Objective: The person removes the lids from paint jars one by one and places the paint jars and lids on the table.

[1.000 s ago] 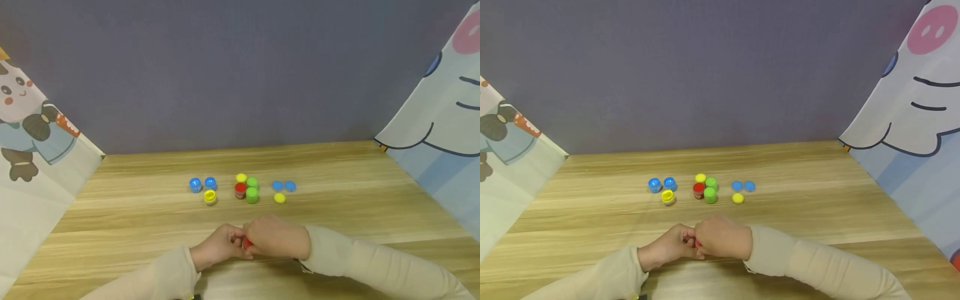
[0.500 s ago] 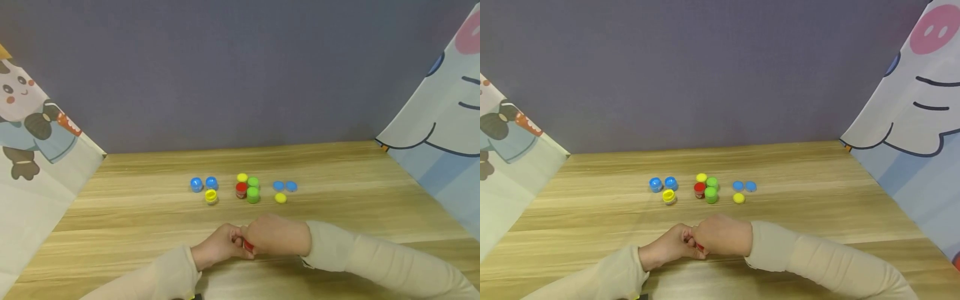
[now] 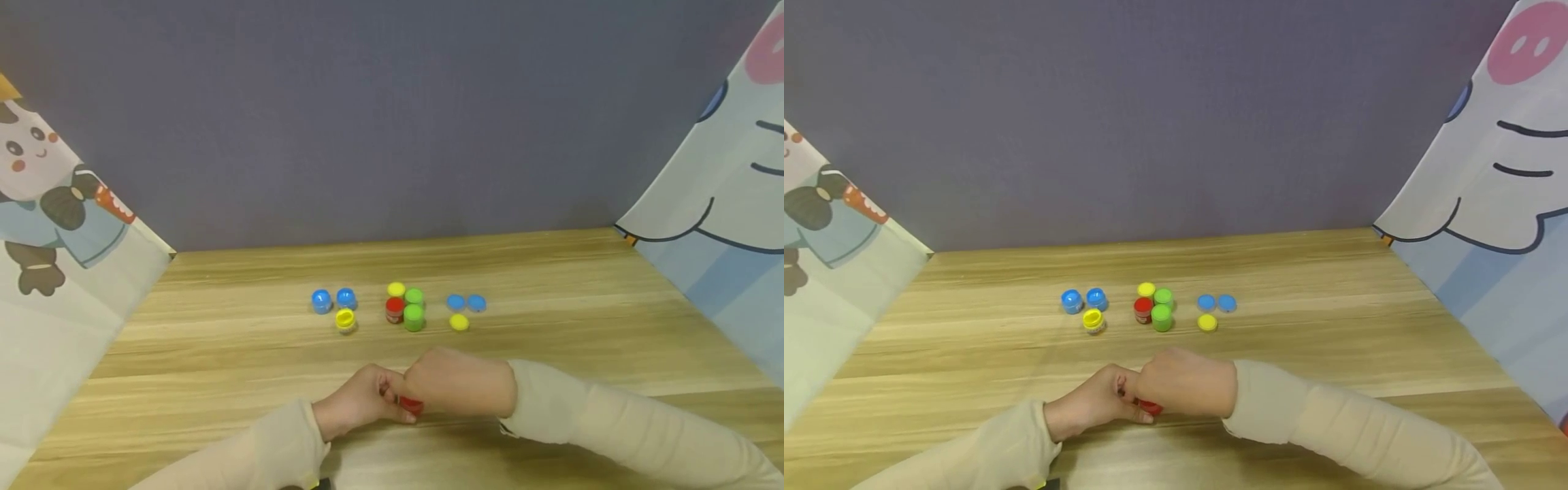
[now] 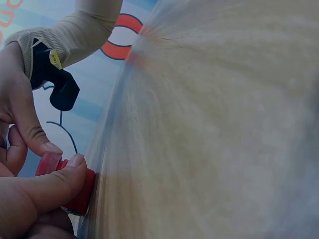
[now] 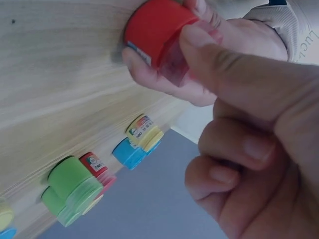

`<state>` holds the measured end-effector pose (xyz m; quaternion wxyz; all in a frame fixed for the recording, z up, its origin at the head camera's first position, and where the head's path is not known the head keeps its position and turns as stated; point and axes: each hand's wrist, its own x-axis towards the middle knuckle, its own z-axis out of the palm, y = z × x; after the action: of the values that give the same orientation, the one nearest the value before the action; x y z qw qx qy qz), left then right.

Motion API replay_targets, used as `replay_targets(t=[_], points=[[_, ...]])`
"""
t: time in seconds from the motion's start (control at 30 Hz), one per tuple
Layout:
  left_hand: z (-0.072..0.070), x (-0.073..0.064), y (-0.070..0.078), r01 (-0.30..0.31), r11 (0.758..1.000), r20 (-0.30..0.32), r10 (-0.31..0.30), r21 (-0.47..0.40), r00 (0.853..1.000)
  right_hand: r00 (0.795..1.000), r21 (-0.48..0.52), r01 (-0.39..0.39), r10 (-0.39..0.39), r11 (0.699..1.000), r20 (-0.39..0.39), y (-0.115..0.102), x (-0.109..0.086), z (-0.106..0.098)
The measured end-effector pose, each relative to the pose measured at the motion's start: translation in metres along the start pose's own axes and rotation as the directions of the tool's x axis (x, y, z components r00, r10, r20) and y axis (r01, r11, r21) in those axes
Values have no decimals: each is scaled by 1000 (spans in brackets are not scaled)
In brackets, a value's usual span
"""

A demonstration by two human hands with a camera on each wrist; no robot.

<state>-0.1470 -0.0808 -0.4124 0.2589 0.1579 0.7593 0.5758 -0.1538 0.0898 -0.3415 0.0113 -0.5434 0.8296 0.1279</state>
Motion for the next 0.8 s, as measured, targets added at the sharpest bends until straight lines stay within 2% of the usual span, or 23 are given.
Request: replay_targets(t=[0.17, 0.33, 0.43, 0.53, 0.6, 0.7, 0.8], points=[[0, 0, -1, -2, 1000, -3, 2, -2, 1000, 999, 19, 33, -32, 999, -25, 3, -3, 3], [-1, 0, -1, 10, 1000, 14, -10, -24, 1000, 997, 224, 43, -27, 974, -75, 6, -8, 8], [-1, 0, -1, 8, 1000, 21, -7, -24, 1000, 994, 290, 25, 6, 957, -106, 4, -10, 11], [-1, 1, -1, -13, 1000, 14, 13, -1, 1000, 987, 293, -57, 97, 954, -127, 0, -10, 13], [-1, 1, -1, -21, 1000, 16, 21, 5, 1000, 973, 338, -143, 195, 930, -126, -4, -9, 14], [-1, 2, -1, -18, 1000, 11, 18, 14, 1000, 938, 399, -258, 327, 880, -116, -9, -8, 17], [-1, 2, 0, 6, 1000, -3, -6, 20, 1000, 913, 412, -324, 396, 852, -101, -12, -8, 21]])
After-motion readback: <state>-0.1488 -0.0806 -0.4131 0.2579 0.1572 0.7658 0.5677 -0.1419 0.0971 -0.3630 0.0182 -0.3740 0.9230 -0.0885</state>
